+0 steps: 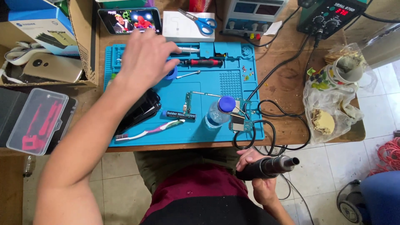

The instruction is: Repairing a mobile phone circuit board by applying adhesive, using a heat gun, and inspecting with a magnifying glass.

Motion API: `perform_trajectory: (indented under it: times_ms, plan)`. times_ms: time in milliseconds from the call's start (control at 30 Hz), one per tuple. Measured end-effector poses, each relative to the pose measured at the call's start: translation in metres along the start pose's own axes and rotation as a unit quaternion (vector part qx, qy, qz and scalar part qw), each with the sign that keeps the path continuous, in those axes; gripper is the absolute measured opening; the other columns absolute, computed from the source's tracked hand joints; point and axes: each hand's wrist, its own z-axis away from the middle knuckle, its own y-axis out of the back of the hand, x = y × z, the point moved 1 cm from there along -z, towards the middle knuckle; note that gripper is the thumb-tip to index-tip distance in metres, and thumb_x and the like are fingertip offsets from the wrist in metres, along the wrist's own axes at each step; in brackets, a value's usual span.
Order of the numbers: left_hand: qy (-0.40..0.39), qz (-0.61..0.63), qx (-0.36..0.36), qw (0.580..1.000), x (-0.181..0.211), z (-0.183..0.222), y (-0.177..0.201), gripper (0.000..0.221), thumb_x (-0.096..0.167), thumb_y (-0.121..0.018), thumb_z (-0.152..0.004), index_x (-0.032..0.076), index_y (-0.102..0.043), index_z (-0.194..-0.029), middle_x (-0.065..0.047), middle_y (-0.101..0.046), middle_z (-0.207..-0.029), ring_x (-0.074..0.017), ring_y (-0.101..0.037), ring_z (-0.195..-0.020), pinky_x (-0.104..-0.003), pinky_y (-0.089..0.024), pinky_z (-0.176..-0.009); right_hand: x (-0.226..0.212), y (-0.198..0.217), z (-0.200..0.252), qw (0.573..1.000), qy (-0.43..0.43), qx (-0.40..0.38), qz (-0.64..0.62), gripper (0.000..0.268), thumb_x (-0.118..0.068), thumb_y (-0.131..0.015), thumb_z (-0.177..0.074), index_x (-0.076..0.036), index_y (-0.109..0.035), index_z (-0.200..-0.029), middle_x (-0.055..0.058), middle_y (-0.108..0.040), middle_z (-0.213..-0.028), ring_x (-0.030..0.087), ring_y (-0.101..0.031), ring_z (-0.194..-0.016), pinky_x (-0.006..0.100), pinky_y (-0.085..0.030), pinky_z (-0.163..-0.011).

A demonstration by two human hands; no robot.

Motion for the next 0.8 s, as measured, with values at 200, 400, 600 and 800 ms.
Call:
perform_trajectory:
  times_ms: [200, 400, 600, 800]
  plan:
    - [-0.034, -0.043, 0.019, 0.998, 0.006, -0.045, -0.027, 0.019, 0.038, -0.065, -0.096, 0.025, -0.075, -0.085, 0.0, -0.073, -0.079, -0.024, -0.066, -0.079, -0.043, -0.045, -0.072, -0.005, -0.002, -0.009, 0.999, 0.02, 0.024, -0.029, 0.036, -0.05, -0.055, -0.101, -0.015, -0.056, -0.109, 0.003, -0.062, -0.076, 0.018, -0.06, -0.071, 0.04, -0.048, -0.081]
    - [-0.068, -0.077, -0.037, 0.994, 0.003, -0.063, -0.049, 0.018, 0.038, -0.068, -0.093, 0.027, -0.073, -0.081, 0.003, -0.071, -0.069, -0.0184, -0.071, -0.067, -0.036, -0.055, -0.06, 0.002, 0.005, -0.01, 0.998, 0.019, 0.014, -0.051, 0.033, -0.047, -0.055, -0.102, -0.015, -0.056, -0.109, 0.003, -0.063, -0.077, 0.017, -0.061, -0.072, 0.035, -0.05, -0.074]
    - [-0.105, -0.209, 0.036, 0.972, 0.004, -0.055, -0.053, 0.034, 0.041, -0.062, -0.101, 0.03, -0.065, -0.068, 0.012, -0.066, -0.066, -0.0116, -0.069, -0.064, -0.029, -0.048, -0.06, 0.008, 0.012, -0.009, 0.995, -0.015, -0.032, -0.09, 0.03, -0.041, -0.059, -0.1, -0.014, -0.056, -0.112, 0.005, -0.063, -0.082, 0.019, -0.061, -0.076, 0.033, -0.05, -0.074]
    - [-0.079, -0.188, -0.021, 0.979, -0.012, -0.039, -0.009, 0.018, 0.049, -0.059, -0.1, 0.034, -0.069, -0.096, 0.012, -0.068, -0.073, -0.0085, -0.067, -0.069, -0.023, -0.049, -0.053, 0.001, 0.014, -0.01, 0.994, -0.021, -0.062, -0.09, 0.022, -0.028, -0.054, -0.101, -0.011, -0.049, -0.114, 0.009, -0.062, -0.09, 0.021, -0.061, -0.085, 0.035, -0.05, -0.079]
